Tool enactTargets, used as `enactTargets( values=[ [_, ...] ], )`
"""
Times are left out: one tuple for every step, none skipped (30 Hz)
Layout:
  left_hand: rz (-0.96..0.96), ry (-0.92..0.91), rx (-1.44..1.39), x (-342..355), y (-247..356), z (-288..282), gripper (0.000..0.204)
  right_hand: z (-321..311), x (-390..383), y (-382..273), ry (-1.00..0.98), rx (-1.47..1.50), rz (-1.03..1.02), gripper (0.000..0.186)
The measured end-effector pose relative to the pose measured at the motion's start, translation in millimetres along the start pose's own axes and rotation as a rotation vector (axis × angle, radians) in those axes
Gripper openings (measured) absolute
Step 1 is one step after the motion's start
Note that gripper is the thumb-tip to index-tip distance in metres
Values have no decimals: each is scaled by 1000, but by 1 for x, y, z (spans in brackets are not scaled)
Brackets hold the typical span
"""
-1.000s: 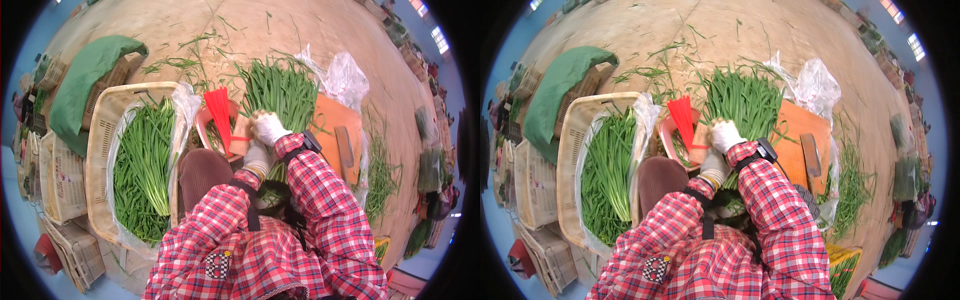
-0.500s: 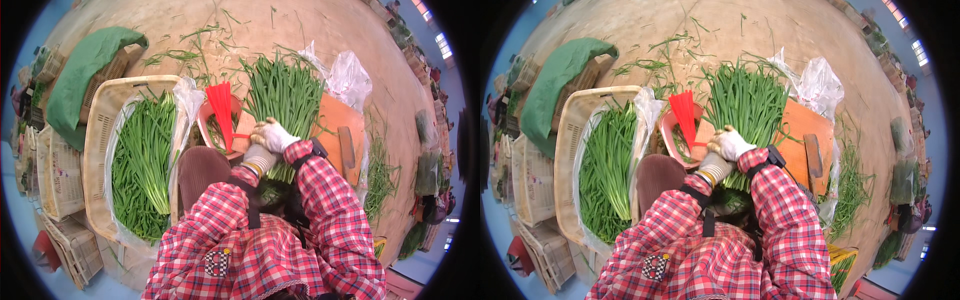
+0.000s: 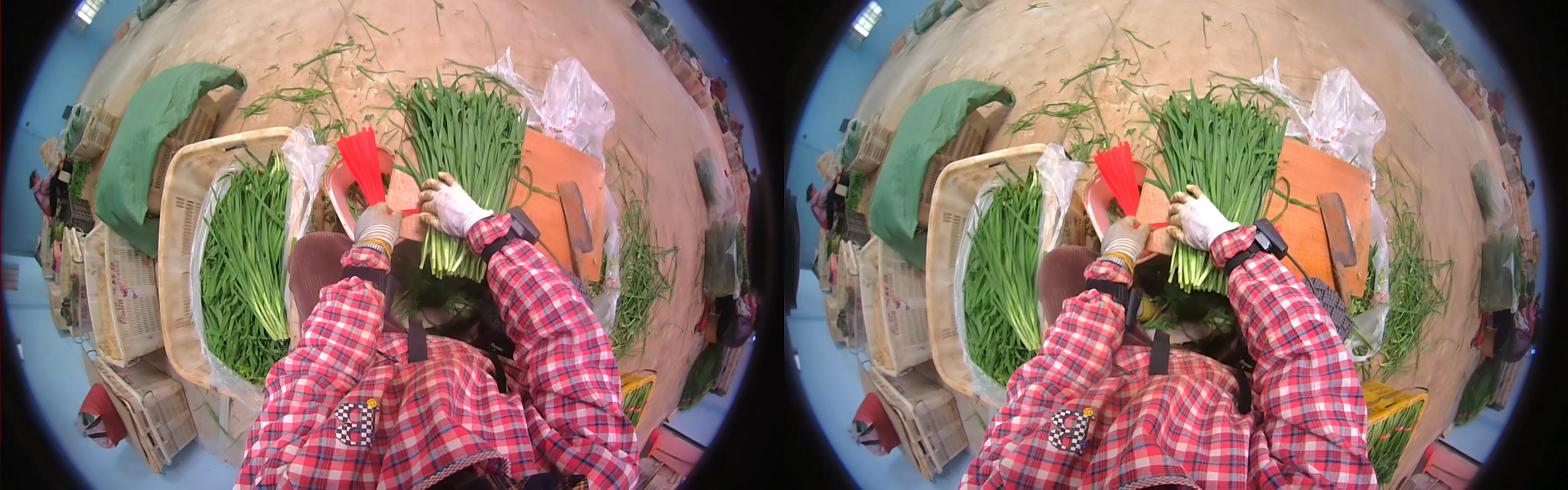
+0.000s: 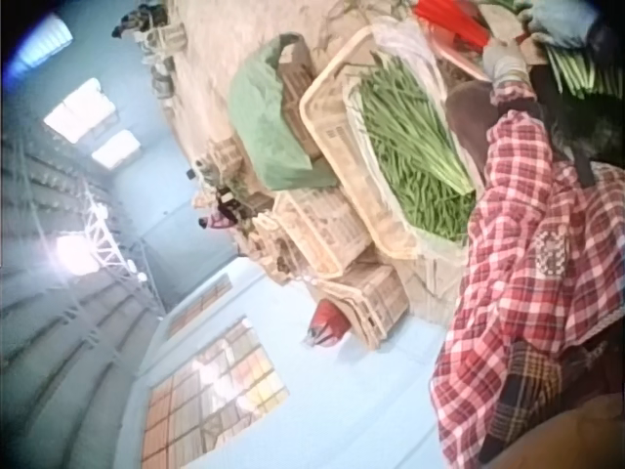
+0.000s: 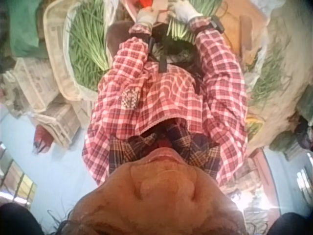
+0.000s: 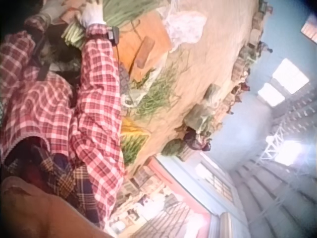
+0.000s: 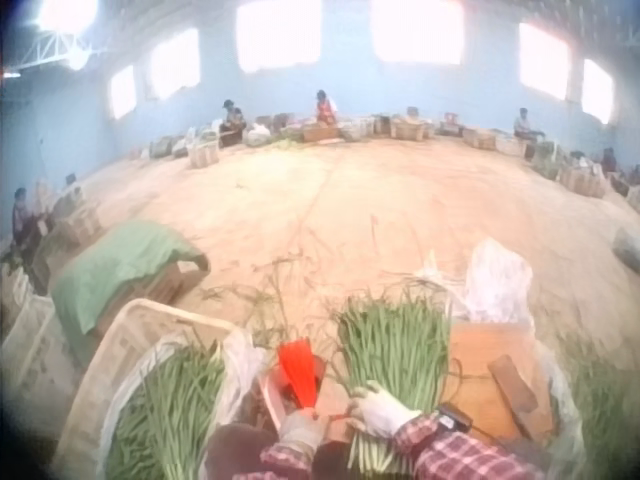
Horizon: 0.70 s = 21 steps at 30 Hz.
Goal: Bundling green onions or chives with red ribbon and trimming the roots with a knife.
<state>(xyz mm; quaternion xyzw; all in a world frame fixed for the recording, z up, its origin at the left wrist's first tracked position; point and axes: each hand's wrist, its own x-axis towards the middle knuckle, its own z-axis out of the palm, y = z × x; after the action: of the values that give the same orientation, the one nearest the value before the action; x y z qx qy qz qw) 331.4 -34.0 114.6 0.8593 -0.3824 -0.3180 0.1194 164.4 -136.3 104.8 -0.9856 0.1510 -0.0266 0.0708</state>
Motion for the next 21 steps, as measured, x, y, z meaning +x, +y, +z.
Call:
enactTargets(
  values=[
    [-12, -21, 19, -3, 1, -4, 39, -1, 0, 2, -19, -9, -1, 21],
    [-56, -101, -94, -9, 1, -9, 39, -1, -1, 1, -58, -1, 6, 21],
    [5, -93, -15, -13, 2, -14, 39, -2, -1, 2, -25, 53, 4, 21],
    [52, -97, 48, -17, 4, -19, 39, -3, -1, 0, -2, 84, 47, 27],
    [76, -105, 27, -22, 7, -23, 39, -5, 0, -1, -22, 100, 92, 33],
    [92, -118, -2, -27, 11, -26, 39, -7, 1, -3, -25, 121, 125, 39],
    [90, -131, -39, -33, 15, -28, 39, -9, 2, -6, -33, 125, 132, 42],
    [147, -130, -24, -36, 19, -30, 38, -11, 3, -9, 10, 124, 126, 46],
    [194, -127, -18, -39, 25, -30, 37, -12, 3, -14, 44, 98, 138, 50],
    [229, -104, -12, -39, 29, -31, 36, -14, 4, -17, 90, 90, 131, 50],
    [260, -125, -20, -39, 32, -29, 36, -15, 5, -22, 133, 41, 123, 44],
    [305, -105, -54, -38, 34, -27, 37, -16, 5, -26, 200, -5, 93, 38],
    [315, -87, -57, -36, 33, -26, 34, -16, 5, -30, 211, -21, 122, 31],
    [340, -89, -94, -34, 30, -24, 31, -17, 4, -33, 245, 5, 190, 29],
    [278, -140, -304, -30, 25, -22, 27, -17, 4, -35, 274, 47, 238, 26],
    [188, -209, -507, -27, 20, -19, 23, -19, 1, -37, 299, 98, 297, 24],
    [43, -293, -795, -22, 13, -17, 21, -20, 0, -36, 386, 156, 336, 15],
    [177, -227, -818, -19, 10, -12, 29, -22, -2, -35, 392, 207, 389, 14],
    [303, -221, -760, -16, 6, -6, 32, -24, -4, -33, 428, 245, 405, 14],
    [316, -182, -653, -12, 5, 0, 35, -25, -6, -30, 424, 301, 440, 15],
    [421, -209, -716, -11, 5, 8, 40, -27, -8, -27, 418, 320, 450, 16]
  ],
)
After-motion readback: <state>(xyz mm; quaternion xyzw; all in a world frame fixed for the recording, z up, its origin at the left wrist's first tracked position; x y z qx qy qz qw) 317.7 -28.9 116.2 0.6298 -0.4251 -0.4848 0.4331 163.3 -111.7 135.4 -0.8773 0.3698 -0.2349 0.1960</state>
